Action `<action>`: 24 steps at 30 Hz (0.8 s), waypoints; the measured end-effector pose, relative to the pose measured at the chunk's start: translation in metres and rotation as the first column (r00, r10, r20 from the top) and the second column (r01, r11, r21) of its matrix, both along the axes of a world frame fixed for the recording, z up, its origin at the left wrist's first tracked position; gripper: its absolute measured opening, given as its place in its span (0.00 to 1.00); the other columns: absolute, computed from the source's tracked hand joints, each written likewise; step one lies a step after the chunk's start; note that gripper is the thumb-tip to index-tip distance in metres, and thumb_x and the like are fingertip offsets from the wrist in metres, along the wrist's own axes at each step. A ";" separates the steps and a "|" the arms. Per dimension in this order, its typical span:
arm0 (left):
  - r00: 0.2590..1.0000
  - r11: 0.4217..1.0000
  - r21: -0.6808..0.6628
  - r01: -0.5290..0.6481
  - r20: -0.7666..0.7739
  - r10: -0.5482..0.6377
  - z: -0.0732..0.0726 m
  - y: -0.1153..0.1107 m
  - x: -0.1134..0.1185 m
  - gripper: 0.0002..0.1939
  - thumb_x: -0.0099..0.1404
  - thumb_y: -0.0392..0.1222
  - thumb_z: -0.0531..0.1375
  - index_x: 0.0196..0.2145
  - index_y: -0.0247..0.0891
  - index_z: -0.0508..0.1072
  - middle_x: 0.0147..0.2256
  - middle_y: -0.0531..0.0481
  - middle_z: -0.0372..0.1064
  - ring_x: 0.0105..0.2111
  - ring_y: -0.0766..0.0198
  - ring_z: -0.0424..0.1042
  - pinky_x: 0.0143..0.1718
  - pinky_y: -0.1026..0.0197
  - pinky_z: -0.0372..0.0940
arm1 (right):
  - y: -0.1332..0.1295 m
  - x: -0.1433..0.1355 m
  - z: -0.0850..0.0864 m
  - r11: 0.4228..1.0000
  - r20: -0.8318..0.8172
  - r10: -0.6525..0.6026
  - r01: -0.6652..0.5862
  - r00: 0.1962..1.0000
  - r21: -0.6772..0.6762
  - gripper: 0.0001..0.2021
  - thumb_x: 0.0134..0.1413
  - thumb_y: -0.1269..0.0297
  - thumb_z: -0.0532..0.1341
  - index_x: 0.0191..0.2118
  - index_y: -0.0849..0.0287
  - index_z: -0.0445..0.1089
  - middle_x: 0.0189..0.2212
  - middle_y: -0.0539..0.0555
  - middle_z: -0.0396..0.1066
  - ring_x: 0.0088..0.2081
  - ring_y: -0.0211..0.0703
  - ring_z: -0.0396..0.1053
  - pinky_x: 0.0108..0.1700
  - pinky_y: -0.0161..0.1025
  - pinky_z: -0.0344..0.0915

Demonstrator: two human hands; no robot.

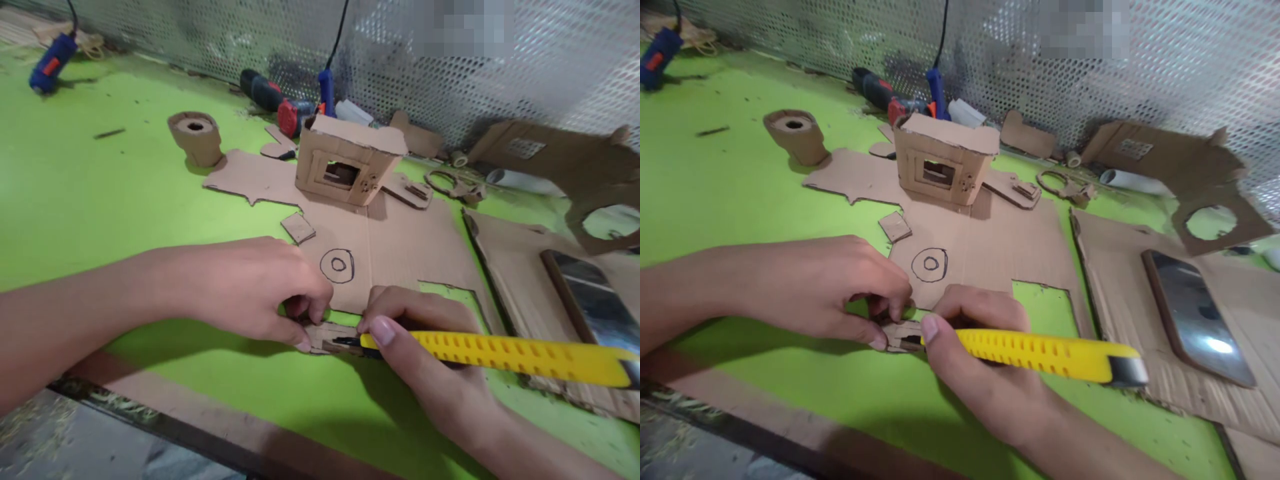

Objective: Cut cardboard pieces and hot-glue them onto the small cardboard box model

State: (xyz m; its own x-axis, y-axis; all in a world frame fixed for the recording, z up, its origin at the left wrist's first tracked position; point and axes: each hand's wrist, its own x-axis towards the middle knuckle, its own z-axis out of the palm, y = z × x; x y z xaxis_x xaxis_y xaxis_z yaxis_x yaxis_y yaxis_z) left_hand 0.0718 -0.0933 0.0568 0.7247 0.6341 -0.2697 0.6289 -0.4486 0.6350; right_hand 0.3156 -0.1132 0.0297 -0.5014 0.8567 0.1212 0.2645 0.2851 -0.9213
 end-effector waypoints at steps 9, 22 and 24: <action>1.000 1.000 0.006 -0.004 -0.030 0.004 0.002 0.000 0.001 0.06 0.65 0.41 0.72 0.39 0.43 0.80 0.32 0.57 0.76 0.30 0.66 0.71 0.30 0.61 0.56 | 0.001 -0.001 0.000 1.000 0.048 0.022 -0.022 0.999 0.011 0.14 0.64 0.58 0.67 0.27 0.55 0.77 0.20 0.48 0.70 0.20 0.35 0.63 0.22 0.35 0.53; 1.000 1.000 -0.008 0.005 -0.014 -0.005 0.002 0.001 0.000 0.06 0.65 0.41 0.72 0.39 0.43 0.81 0.32 0.57 0.77 0.31 0.66 0.72 0.31 0.62 0.57 | -0.002 0.002 -0.001 0.989 0.106 -0.087 0.074 0.991 0.125 0.15 0.59 0.64 0.62 0.20 0.55 0.67 0.16 0.48 0.65 0.19 0.38 0.62 0.23 0.38 0.54; 1.000 1.000 -0.012 0.002 -0.015 -0.002 0.002 0.000 0.000 0.06 0.65 0.40 0.72 0.39 0.43 0.81 0.32 0.57 0.76 0.30 0.66 0.71 0.31 0.62 0.57 | -0.002 0.003 -0.003 0.987 0.105 -0.110 0.096 0.988 0.126 0.16 0.58 0.65 0.61 0.19 0.55 0.64 0.16 0.48 0.64 0.19 0.38 0.61 0.22 0.38 0.54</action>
State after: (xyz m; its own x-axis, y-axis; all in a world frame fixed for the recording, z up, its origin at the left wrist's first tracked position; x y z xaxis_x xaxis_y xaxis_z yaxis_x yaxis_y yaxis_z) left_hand 0.0720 -0.0930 0.0584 0.7215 0.6295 -0.2885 0.6377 -0.4418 0.6309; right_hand 0.3183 -0.1153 0.0266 -0.4274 0.8869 0.1751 0.3973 0.3583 -0.8449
